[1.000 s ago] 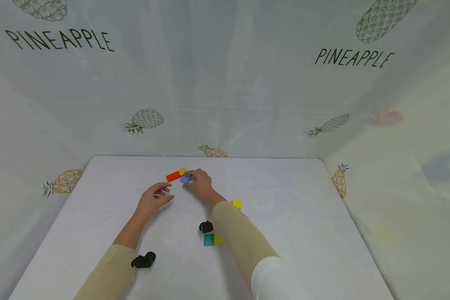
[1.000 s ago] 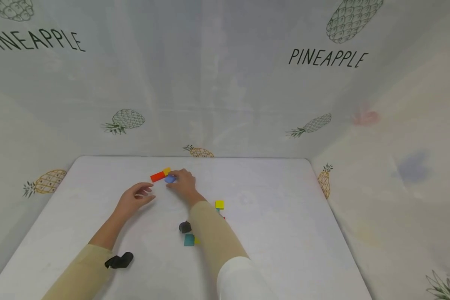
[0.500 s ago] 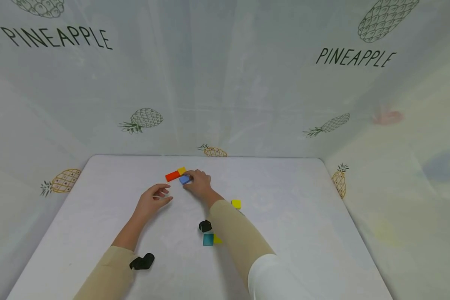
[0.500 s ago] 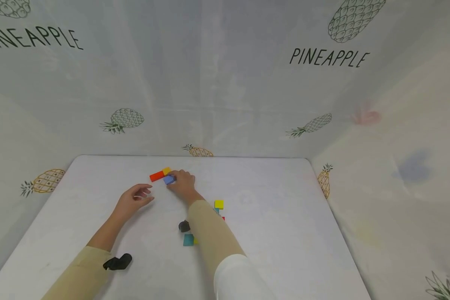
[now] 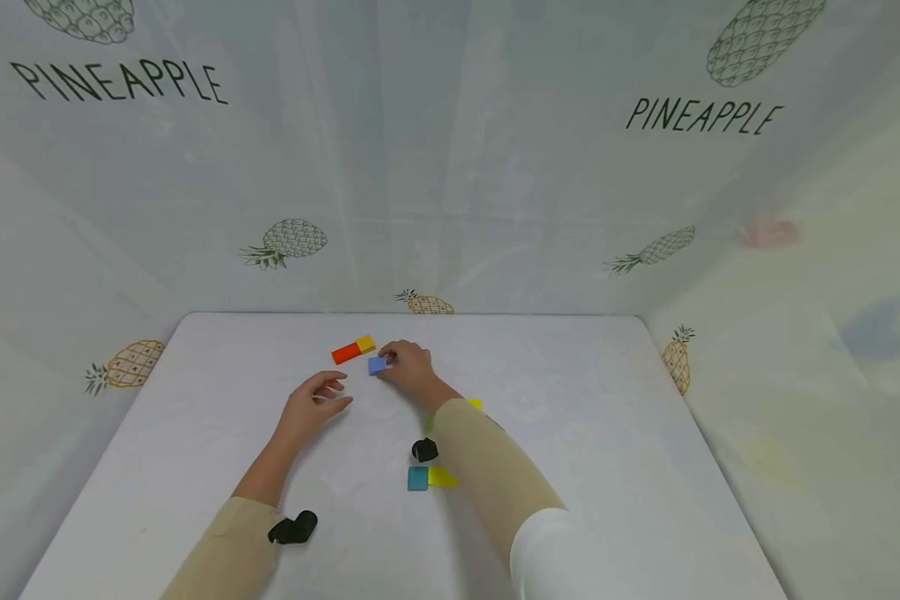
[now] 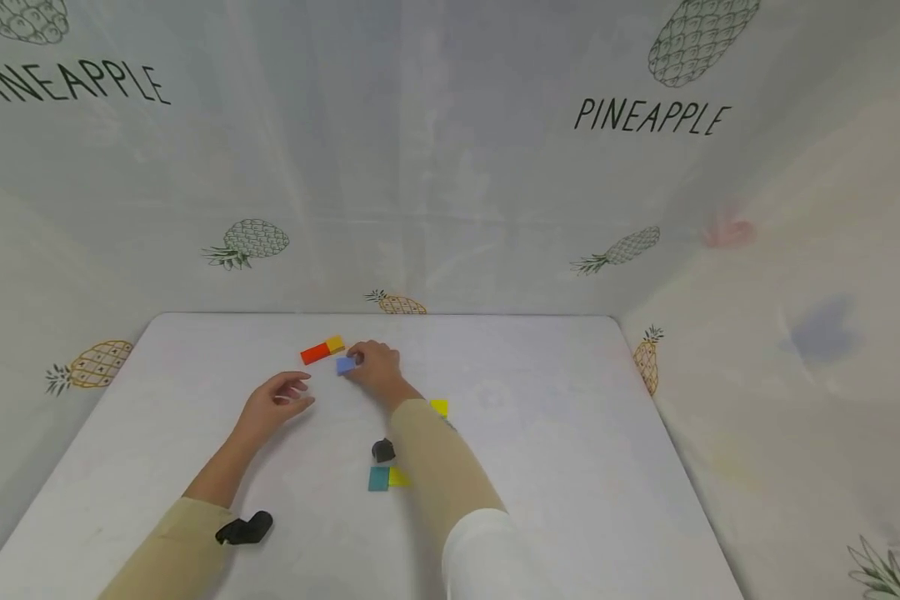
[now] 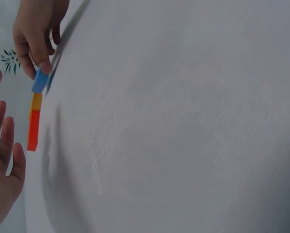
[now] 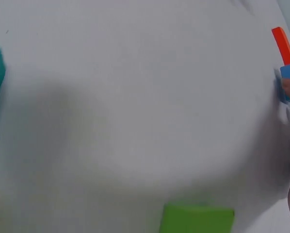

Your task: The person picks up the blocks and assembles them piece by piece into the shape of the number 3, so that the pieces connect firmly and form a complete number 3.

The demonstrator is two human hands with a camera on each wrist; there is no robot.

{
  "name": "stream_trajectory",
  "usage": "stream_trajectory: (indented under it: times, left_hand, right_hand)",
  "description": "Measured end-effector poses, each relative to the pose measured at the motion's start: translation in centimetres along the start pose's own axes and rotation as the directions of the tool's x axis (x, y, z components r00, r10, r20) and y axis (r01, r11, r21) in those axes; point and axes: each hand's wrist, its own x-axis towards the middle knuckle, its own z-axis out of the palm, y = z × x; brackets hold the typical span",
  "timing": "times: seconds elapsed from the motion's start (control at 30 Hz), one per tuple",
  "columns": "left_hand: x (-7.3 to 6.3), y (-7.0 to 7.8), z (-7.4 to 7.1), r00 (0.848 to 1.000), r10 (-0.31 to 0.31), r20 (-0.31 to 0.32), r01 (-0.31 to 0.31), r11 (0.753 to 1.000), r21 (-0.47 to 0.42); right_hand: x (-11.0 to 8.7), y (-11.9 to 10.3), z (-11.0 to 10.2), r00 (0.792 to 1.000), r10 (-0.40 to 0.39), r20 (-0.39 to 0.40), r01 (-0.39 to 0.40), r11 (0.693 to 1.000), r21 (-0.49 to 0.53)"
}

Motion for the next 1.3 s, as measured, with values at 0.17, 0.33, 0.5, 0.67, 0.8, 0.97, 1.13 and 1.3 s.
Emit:
stream_trajectory:
  times: [0.17, 0.33, 0.5, 0.67, 0.8, 0.97, 1.13, 1.3]
  left_hand:
    - [0.2, 0.4, 1.1, 1.0, 0.01, 0.011, -0.01, 1.0, -0.024]
    - [0.5, 1.1, 2.1, 0.999, 0.012, 0.037, -0.011, 0.999, -0.035]
    - [0.6, 2.0, 2.8, 0.999, 0.009, 0.048, -0.007, 0.999, -0.054]
    - [0.9, 2.5, 3.9, 0.998, 0.018, 0.066, -0.014, 0.999, -0.052]
    - [1.0, 3.1, 4.7, 0.997, 0.013, 0.078, -0.008, 0.998, -0.059]
    - [1.0, 4.0, 6.0, 0.993, 0.028, 0.112, -0.02, 0.997, -0.072]
    - [0.9, 4.7, 7.3, 0.986, 0.035, 0.16, -0.026, 0.998, -0.062]
    - [0.7, 5.4, 8.6, 0.98, 0.02, 0.199, -0.011, 0.999, -0.05]
  right_hand:
    - [-0.4, 0.9, -1.5, 1.0, -0.006, 0.01, 0.005, 0.999, 0.034]
    - [-0.6, 2.2, -2.9, 0.999, -0.009, 0.039, 0.007, 0.999, 0.045]
    - [-1.5, 2.9, -4.6, 0.997, -0.024, 0.072, 0.018, 0.996, 0.085]
    - [-2.6, 3.5, -6.1, 0.995, -0.031, 0.096, 0.023, 0.996, 0.082]
    - [-3.4, 4.4, -6.9, 0.993, -0.021, 0.114, 0.011, 0.996, 0.088]
    - [-4.4, 5.5, -7.7, 0.991, 0.004, 0.133, -0.019, 0.994, 0.109]
    - [-5.4, 6.4, -8.3, 0.987, 0.017, 0.157, -0.035, 0.994, 0.107]
    - [-6.5, 7.4, -8.9, 0.984, 0.023, 0.175, -0.039, 0.995, 0.089]
